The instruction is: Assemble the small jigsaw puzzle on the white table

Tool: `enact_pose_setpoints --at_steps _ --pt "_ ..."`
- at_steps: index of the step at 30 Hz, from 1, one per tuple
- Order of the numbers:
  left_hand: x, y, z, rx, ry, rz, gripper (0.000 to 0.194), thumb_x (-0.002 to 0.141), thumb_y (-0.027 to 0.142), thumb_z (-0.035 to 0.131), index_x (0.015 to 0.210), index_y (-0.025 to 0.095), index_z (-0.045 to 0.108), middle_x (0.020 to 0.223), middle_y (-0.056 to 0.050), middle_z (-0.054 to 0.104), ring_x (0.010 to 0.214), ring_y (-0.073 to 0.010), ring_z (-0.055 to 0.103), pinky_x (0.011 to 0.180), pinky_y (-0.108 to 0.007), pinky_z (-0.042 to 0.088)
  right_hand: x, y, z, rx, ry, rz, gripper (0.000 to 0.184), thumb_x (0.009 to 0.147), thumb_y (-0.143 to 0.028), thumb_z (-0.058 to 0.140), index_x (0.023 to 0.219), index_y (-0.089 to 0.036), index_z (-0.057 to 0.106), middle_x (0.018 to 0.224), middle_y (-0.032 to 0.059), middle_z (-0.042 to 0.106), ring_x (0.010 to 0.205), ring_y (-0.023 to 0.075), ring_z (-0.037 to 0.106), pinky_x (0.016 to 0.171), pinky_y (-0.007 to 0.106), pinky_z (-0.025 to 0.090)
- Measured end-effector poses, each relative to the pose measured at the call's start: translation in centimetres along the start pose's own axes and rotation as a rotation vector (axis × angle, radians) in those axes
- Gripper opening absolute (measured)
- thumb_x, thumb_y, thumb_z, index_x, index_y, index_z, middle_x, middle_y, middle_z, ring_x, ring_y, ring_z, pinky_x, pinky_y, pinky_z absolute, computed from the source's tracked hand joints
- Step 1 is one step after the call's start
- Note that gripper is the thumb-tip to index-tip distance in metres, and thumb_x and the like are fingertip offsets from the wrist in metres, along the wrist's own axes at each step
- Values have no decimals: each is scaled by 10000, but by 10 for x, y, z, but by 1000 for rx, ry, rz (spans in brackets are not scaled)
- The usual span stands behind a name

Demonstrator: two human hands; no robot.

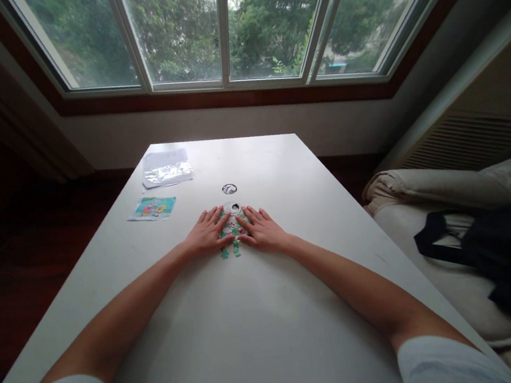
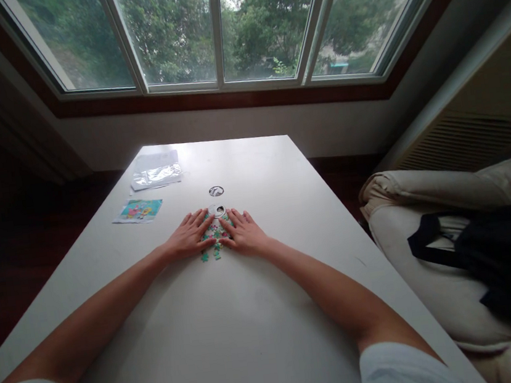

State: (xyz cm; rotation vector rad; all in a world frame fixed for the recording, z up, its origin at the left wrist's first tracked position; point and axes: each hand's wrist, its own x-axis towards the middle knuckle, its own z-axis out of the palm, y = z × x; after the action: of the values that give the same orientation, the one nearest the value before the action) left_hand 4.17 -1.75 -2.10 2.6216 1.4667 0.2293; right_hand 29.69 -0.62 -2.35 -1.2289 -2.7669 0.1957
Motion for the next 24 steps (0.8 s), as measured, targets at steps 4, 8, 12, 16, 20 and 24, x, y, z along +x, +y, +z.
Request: enact_pose_setpoints --at_steps 4,8,12,16,20,24 --pt "-6 4 0 6 1 5 841 938 754 380 1625 286 252 1705 -90 149 1576 -325 134 1267 -514 103 -3 3 1 -6 11 -3 815 975 -753 266 1627 -265 244 1705 118 109 1580 317 101 1266 559 127" --pt "-13 8 -1 10 -7 2 841 930 762 381 1621 298 260 1707 -75 151 1576 -324 136 1270 -505 107 -4 10 0 0 25 15 831 964 -769 278 1621 -261 266 1702 120 136 1578 315 120 1265 558 139" --pt "-17 11 -5 2 13 -15 844 936 760 363 1618 271 280 1706 -83 165 1575 -319 142 1276 -499 110 -7 13 -4 -2 30 28 814 973 -753 286 1618 -256 282 1698 122 160 1574 313 146 1268 545 144" --pt "-25 16 -6 -13 36 11 832 939 747 386 1617 276 285 1705 -85 175 1573 -329 144 1278 -517 108 -17 11 -10 -18 67 -41 718 1000 -689 344 1603 -300 320 1701 98 147 1575 321 137 1267 562 122" --pt "-34 19 -12 -25 11 127 809 930 727 446 1620 352 251 1714 -29 136 1577 -336 116 1284 -537 77 -25 9 -14 -11 43 -153 709 993 -676 403 1604 -329 308 1705 89 111 1576 337 110 1263 578 114" --pt "-37 18 -25 -52 -34 246 829 925 697 495 1628 387 183 1714 -2 126 1575 -331 131 1292 -528 48 -26 11 -16 1 1 -223 720 999 -651 425 1620 -332 248 1706 84 90 1577 332 109 1260 580 127"
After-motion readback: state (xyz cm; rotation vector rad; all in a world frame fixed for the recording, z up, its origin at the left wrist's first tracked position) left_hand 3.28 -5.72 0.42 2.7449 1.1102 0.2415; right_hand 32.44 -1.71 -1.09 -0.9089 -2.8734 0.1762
